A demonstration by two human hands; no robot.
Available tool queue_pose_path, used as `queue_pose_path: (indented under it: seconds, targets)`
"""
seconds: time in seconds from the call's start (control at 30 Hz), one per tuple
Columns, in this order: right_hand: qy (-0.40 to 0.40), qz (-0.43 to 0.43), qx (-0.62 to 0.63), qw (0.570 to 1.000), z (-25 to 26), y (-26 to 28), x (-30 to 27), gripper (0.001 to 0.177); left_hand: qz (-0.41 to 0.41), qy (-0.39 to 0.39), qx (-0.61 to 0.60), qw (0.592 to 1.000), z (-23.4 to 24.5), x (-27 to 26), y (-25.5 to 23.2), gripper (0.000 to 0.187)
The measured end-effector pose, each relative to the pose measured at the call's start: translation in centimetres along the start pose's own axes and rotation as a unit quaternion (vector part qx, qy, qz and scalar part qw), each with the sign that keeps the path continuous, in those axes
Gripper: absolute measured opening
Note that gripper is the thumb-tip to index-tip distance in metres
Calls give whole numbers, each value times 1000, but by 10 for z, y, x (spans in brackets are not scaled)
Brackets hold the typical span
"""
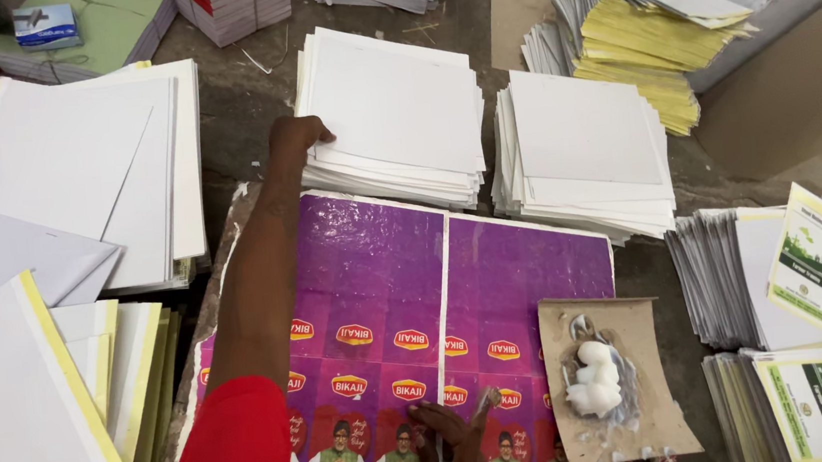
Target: The person sits on the floor and applies a strip of glue to the edge of a white sheet of paper. They then fold the paper over the glue line and press it down to secure the bond. This process is repeated for multiple sheets.
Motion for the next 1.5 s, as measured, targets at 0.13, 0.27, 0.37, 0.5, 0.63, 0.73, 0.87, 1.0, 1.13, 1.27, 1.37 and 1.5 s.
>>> queue_pose_path:
  seconds: [0.13,0.27,0.37,0.5,0.63,0.73,0.87,1.0,1.13,1.27,1.37,1.5]
  targets:
    - [0,16,-19,1000,1,3,0,70,14,-4,7,1000,2,-4,4,53]
    - [-22,-1,4,1000,-1,9,1,85,15,-1,-19,1000,6,-4,-5,53]
    - [-17,13,-2,1000,0,17,3,97,10,17,-127,992,3,-9,-16,49]
    - [-7,33,-3,999,1,31,7,106,2,56,-245,968,3,-21,-27,54]
    - [-14,-4,-21,1000,2,32,6,107,23,23,-207,978,8,-19,-21,84]
    - [-23,-2,1,1000,2,30,3,107,35,14,-249,968,7,-22,-10,91]
    - [-18,11,17,1000,0,12,0,96,13,101,-252,962,7,-35,-22,70]
    - [-6,123,-35,992,-1,17,-4,43,-50,-7,-234,971,29,-66,-76,66]
    - [-13,102,-15,995,-3,27,-2,56,-134,-84,-246,956,51,-140,-169,39]
    - [-7,62,38,997,8,42,5,82,-212,-51,-264,939,94,-243,-243,36]
    - [-10,91,40,995,9,59,5,85,-253,-2,-317,914,159,-322,-267,36]
    - [-2,95,-38,995,16,55,5,62,-223,90,-397,886,250,-413,-227,46]
Point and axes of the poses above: each hand's wrist, its own x-axis towards the middle knuckle, its own z-axis out of the back of the hand, y = z × x, the point moved 9 cm from there along x, towards the middle knuckle, and after that the axes turned 12 degrees about -y, right-handed, at the moved point
